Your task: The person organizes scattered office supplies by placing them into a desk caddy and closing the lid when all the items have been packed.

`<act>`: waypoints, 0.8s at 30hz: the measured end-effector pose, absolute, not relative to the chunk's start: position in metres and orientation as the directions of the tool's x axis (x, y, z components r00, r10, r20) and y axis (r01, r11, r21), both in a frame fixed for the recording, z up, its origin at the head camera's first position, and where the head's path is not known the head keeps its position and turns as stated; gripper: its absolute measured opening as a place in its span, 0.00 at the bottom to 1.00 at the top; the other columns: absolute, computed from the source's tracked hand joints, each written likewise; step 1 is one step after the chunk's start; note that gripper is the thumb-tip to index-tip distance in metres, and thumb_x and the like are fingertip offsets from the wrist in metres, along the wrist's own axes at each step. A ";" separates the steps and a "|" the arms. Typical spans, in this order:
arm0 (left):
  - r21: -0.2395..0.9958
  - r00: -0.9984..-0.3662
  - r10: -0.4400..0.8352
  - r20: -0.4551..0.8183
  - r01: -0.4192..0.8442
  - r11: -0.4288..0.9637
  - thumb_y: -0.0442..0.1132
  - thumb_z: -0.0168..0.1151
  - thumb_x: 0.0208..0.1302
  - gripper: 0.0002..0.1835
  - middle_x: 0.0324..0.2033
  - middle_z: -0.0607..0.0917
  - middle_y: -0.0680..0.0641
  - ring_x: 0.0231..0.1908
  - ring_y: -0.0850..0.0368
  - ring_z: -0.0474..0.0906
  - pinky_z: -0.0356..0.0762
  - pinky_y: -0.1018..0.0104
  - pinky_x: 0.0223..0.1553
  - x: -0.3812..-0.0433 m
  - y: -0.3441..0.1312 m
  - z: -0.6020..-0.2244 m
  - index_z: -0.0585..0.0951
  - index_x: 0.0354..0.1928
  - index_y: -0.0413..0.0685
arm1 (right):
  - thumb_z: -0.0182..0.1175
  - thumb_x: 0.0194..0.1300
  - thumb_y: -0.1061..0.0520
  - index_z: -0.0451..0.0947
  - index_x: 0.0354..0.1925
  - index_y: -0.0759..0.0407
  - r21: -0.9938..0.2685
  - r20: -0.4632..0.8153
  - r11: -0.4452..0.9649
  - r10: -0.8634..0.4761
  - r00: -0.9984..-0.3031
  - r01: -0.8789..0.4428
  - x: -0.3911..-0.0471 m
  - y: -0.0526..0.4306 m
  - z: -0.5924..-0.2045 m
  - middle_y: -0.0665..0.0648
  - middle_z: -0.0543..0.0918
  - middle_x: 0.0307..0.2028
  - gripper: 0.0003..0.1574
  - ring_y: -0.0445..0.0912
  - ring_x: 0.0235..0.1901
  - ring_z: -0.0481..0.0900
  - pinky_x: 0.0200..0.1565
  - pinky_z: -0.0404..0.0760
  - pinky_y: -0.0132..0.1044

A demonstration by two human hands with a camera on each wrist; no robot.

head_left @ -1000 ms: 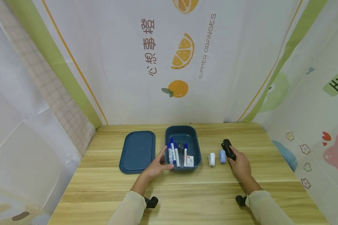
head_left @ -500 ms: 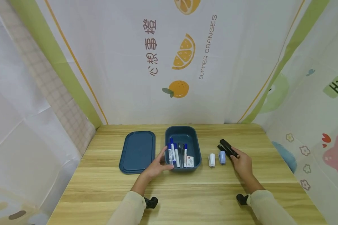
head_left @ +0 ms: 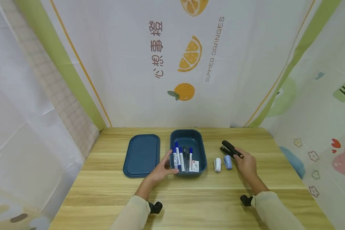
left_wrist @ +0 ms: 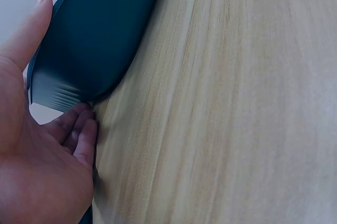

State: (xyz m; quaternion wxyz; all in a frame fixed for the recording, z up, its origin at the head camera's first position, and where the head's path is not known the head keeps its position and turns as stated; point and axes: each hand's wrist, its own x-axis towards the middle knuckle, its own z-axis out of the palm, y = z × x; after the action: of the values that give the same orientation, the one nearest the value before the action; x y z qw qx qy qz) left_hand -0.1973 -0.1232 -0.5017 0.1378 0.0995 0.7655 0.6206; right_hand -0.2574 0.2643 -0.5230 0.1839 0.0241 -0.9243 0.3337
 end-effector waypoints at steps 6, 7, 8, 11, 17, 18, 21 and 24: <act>0.978 -0.943 0.322 -0.086 -0.017 0.209 0.37 0.69 0.61 0.51 0.67 0.56 0.23 0.67 0.28 0.55 0.54 0.38 0.64 -0.197 -0.122 -0.502 0.44 0.78 0.50 | 0.66 0.62 0.63 0.80 0.54 0.63 -0.599 0.387 0.775 0.062 -0.920 -0.199 -0.264 0.256 -0.517 0.67 0.84 0.32 0.21 0.54 0.27 0.79 0.23 0.71 0.37; 0.978 -0.943 0.322 -0.086 -0.018 0.209 0.36 0.68 0.62 0.51 0.67 0.56 0.23 0.67 0.28 0.55 0.54 0.38 0.64 -0.197 -0.122 -0.502 0.45 0.78 0.50 | 0.66 0.62 0.62 0.81 0.54 0.63 -0.608 0.386 0.768 0.064 -0.920 -0.202 -0.264 0.254 -0.516 0.66 0.84 0.31 0.21 0.53 0.27 0.78 0.22 0.71 0.36; 0.978 -0.943 0.322 -0.086 -0.017 0.210 0.36 0.68 0.62 0.51 0.67 0.56 0.23 0.67 0.28 0.54 0.54 0.38 0.64 -0.197 -0.122 -0.502 0.45 0.78 0.50 | 0.66 0.62 0.62 0.81 0.55 0.63 -0.613 0.387 0.763 0.065 -0.920 -0.204 -0.265 0.252 -0.515 0.65 0.84 0.31 0.21 0.52 0.27 0.78 0.21 0.70 0.36; 0.978 -0.942 0.323 -0.087 -0.019 0.208 0.35 0.68 0.62 0.51 0.67 0.57 0.23 0.66 0.29 0.55 0.54 0.37 0.64 -0.197 -0.122 -0.503 0.45 0.78 0.51 | 0.66 0.62 0.62 0.80 0.55 0.62 -0.636 0.386 0.742 0.066 -0.920 -0.214 -0.265 0.246 -0.512 0.65 0.84 0.32 0.22 0.51 0.27 0.78 0.21 0.70 0.35; 0.978 -0.940 0.327 -0.093 -0.024 0.206 0.38 0.69 0.62 0.52 0.67 0.57 0.23 0.66 0.29 0.55 0.55 0.37 0.63 -0.196 -0.122 -0.502 0.44 0.78 0.51 | 0.67 0.62 0.62 0.80 0.55 0.63 -0.626 0.416 0.732 0.022 -0.909 -0.269 -0.267 0.235 -0.503 0.63 0.83 0.32 0.22 0.50 0.26 0.77 0.21 0.71 0.35; 0.978 -0.940 0.326 -0.096 -0.028 0.206 0.38 0.69 0.61 0.52 0.67 0.57 0.23 0.66 0.29 0.55 0.54 0.37 0.64 -0.196 -0.122 -0.502 0.44 0.78 0.51 | 0.67 0.62 0.62 0.80 0.55 0.63 -0.623 0.421 0.730 0.012 -0.907 -0.280 -0.268 0.233 -0.502 0.63 0.83 0.32 0.22 0.50 0.26 0.77 0.22 0.71 0.35; 0.976 -0.942 0.320 -0.100 -0.031 0.213 0.37 0.68 0.62 0.51 0.67 0.57 0.23 0.67 0.28 0.55 0.54 0.37 0.64 -0.199 -0.122 -0.506 0.44 0.78 0.52 | 0.68 0.61 0.62 0.81 0.55 0.62 -0.615 0.444 0.726 -0.005 -0.896 -0.309 -0.272 0.225 -0.501 0.62 0.82 0.32 0.22 0.50 0.26 0.78 0.22 0.71 0.35; 0.975 -0.946 0.309 -0.099 -0.031 0.218 0.35 0.68 0.62 0.51 0.67 0.56 0.23 0.67 0.28 0.54 0.53 0.37 0.64 -0.205 -0.122 -0.517 0.45 0.78 0.54 | 0.69 0.59 0.63 0.82 0.53 0.62 -0.610 0.482 0.715 -0.007 -0.876 -0.341 -0.275 0.216 -0.501 0.62 0.82 0.32 0.21 0.50 0.26 0.79 0.23 0.72 0.36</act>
State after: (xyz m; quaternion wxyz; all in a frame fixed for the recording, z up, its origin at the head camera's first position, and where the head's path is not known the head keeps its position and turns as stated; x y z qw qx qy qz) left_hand -0.2052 -0.1219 -0.5174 0.1373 0.0902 0.7682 0.6187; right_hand -0.2753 0.2164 -0.5009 0.2291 0.0971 -0.8973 0.3647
